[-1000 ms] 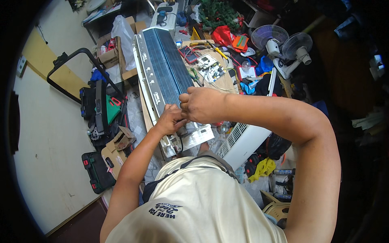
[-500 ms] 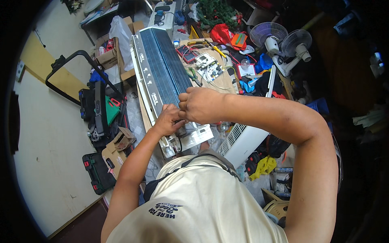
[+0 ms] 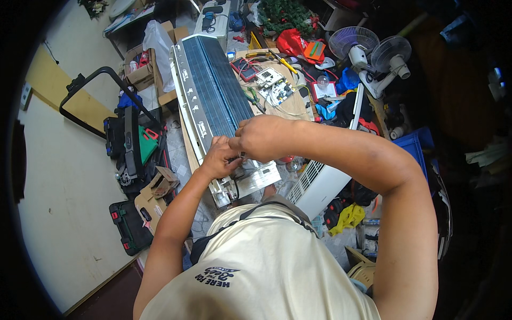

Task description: The person reassembles a split air conditioner indoor unit on a workbench. They align the evaporator coil and filter into the casing, then use a screwdriver to fasten multiple screws along the side and bottom of the unit. The person also connects a small circuit board and wires to the unit's internal components.

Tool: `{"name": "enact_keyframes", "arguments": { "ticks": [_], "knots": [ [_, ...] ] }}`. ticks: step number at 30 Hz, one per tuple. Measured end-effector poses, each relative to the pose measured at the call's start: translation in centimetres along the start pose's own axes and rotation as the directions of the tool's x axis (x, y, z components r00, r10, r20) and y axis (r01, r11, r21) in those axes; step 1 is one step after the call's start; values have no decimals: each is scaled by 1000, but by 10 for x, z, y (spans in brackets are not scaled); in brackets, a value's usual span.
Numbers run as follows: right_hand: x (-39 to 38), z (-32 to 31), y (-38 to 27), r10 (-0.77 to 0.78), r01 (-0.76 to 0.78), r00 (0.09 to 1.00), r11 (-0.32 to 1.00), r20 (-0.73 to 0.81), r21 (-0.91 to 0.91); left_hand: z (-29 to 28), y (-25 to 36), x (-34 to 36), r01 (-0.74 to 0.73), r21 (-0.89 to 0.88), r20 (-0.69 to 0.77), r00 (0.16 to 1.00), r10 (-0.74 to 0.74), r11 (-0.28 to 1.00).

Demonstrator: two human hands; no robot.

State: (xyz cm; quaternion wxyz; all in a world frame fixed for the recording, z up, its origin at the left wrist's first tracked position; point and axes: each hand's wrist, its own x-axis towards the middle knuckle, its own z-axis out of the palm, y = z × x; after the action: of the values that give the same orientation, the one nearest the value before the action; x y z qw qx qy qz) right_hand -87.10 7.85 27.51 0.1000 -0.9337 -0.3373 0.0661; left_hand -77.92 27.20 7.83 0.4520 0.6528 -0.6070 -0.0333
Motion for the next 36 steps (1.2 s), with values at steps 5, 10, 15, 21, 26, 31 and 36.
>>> {"name": "enact_keyframes", "arguments": {
  "ticks": [5,10,15,21,26,31,36],
  "knots": [
    [-5,14,-13,456,-443,890,868,-6,223,0,-2,-1,107,61,123,986,-114,992],
    [-3,48,-38,760,-641,626,630,-176,438,3,-4,-3,21,40,-21,1000,-20,999],
    [-18,57,-64,681,-538,684,713,-261,450,-1,2,-4,-19,124,60,998,12,992],
    [-96,38,-74,626,-405,625,771,-466,492,6,40,17,1,94,17,1000,-2,996],
    [-218,60,-20,975,-338,146,210,-170,917,79,43,69,222,162,63,970,-234,962],
    [-313,122,47,993,189,-12,-111,115,976,194,-10,147,600,404,241,658,-713,690],
    [-365,163,75,926,454,258,-369,277,811,238,-66,174,752,497,30,484,-874,433]
  ]
}}
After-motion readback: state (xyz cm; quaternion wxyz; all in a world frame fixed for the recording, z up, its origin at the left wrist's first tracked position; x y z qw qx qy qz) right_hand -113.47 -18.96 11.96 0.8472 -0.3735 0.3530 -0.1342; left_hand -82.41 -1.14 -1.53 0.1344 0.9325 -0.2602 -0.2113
